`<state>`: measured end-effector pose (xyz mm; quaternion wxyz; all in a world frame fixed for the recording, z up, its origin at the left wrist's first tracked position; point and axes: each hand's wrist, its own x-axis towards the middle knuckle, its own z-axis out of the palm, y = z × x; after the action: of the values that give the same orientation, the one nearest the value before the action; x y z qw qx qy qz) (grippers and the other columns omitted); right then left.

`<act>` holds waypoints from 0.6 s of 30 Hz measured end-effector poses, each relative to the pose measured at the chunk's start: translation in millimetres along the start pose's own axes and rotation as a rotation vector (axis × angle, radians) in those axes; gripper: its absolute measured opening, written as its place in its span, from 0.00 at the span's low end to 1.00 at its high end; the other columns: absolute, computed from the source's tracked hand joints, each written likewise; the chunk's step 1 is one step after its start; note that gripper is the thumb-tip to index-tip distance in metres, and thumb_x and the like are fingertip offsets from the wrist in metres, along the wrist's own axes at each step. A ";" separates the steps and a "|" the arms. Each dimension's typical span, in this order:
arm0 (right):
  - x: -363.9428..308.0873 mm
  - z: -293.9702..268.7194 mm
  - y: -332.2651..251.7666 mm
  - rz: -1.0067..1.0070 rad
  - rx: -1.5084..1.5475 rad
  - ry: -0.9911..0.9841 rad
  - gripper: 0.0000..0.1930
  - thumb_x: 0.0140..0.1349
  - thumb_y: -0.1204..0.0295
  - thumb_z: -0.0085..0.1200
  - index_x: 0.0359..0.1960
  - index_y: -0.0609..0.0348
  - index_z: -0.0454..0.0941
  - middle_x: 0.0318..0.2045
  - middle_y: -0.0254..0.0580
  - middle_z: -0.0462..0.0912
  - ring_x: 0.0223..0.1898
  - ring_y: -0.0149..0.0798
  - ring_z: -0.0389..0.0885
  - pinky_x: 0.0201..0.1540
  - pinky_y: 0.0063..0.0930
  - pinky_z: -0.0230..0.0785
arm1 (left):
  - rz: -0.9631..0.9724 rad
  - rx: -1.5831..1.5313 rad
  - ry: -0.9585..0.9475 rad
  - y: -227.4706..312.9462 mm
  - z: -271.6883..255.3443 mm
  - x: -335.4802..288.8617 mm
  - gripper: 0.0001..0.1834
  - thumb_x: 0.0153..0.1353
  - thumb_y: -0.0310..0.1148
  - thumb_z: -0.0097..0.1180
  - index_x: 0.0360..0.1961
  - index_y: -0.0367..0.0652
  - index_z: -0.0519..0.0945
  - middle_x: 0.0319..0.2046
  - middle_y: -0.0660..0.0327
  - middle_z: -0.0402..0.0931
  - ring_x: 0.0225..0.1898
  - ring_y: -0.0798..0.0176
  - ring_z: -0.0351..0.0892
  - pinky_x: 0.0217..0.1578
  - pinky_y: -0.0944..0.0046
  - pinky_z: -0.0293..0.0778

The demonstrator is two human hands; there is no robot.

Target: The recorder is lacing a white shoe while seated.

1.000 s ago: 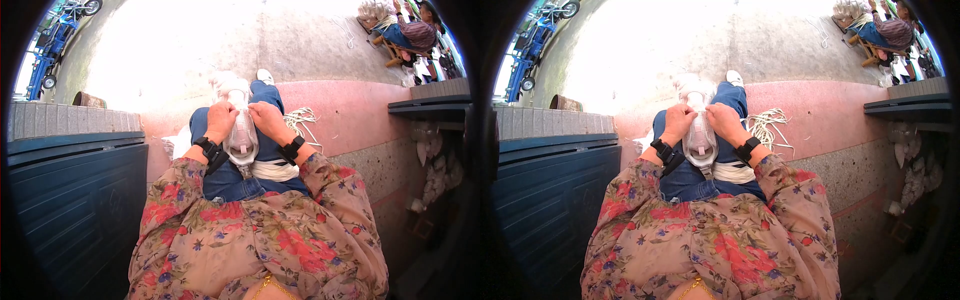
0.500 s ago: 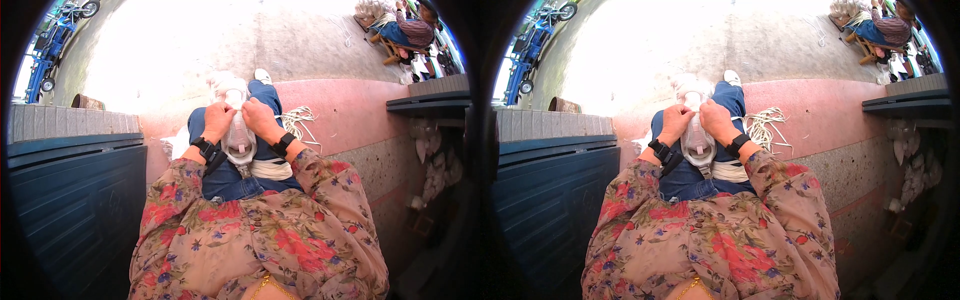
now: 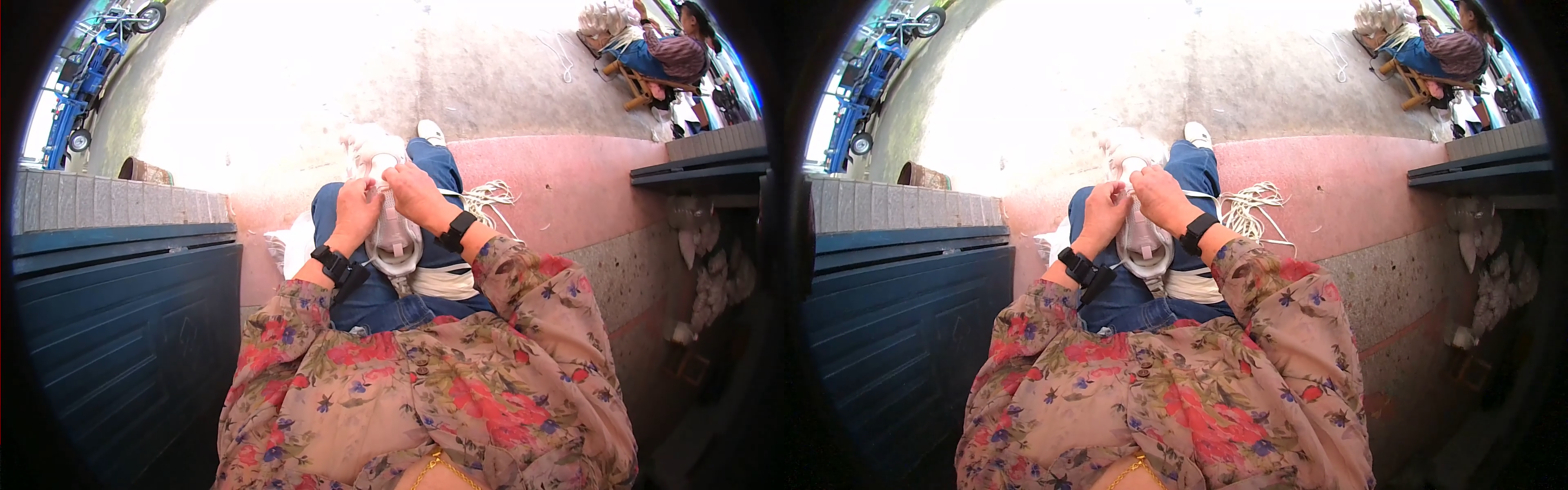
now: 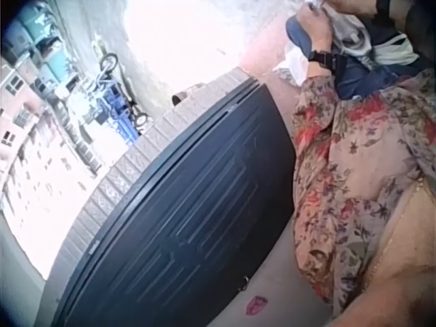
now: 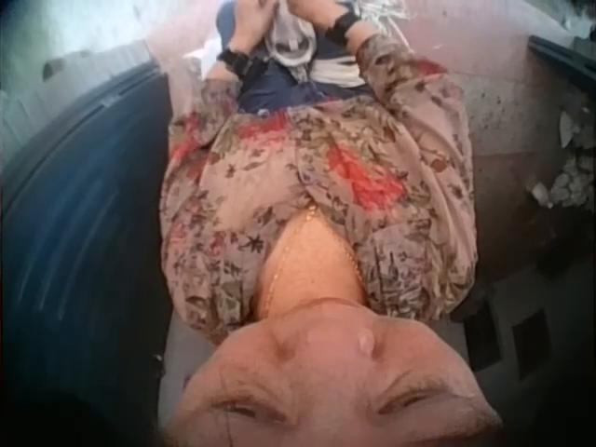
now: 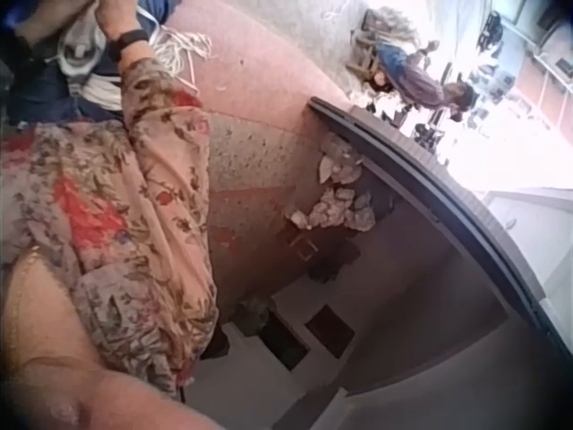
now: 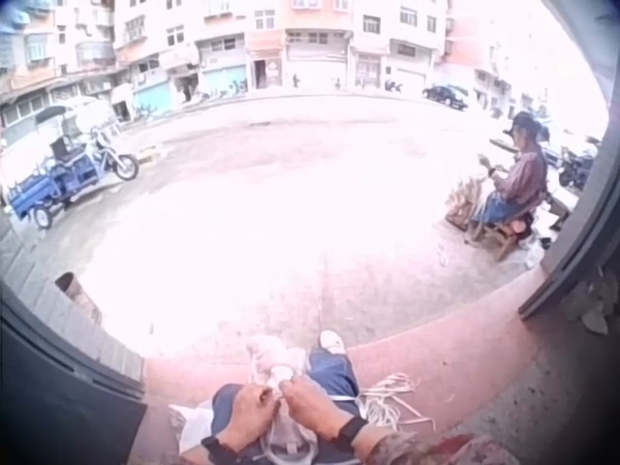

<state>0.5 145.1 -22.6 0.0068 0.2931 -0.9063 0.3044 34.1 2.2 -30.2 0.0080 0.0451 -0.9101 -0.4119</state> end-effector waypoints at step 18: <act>0.0 2.2 -11.8 0.251 0.202 0.034 0.07 0.48 0.78 0.45 0.32 0.60 0.69 0.26 0.52 0.76 0.32 0.53 0.75 0.32 0.43 0.65 | 0.526 0.326 -0.052 -2.9 -7.7 20.8 0.06 0.47 0.30 0.53 0.22 0.37 0.73 0.24 0.51 0.71 0.29 0.48 0.72 0.31 0.55 0.68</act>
<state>7.2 136.3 -17.8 -0.0454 0.1717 -0.9004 0.3973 14.0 -7.3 -27.8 0.0837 -0.2018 -0.9444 -0.2456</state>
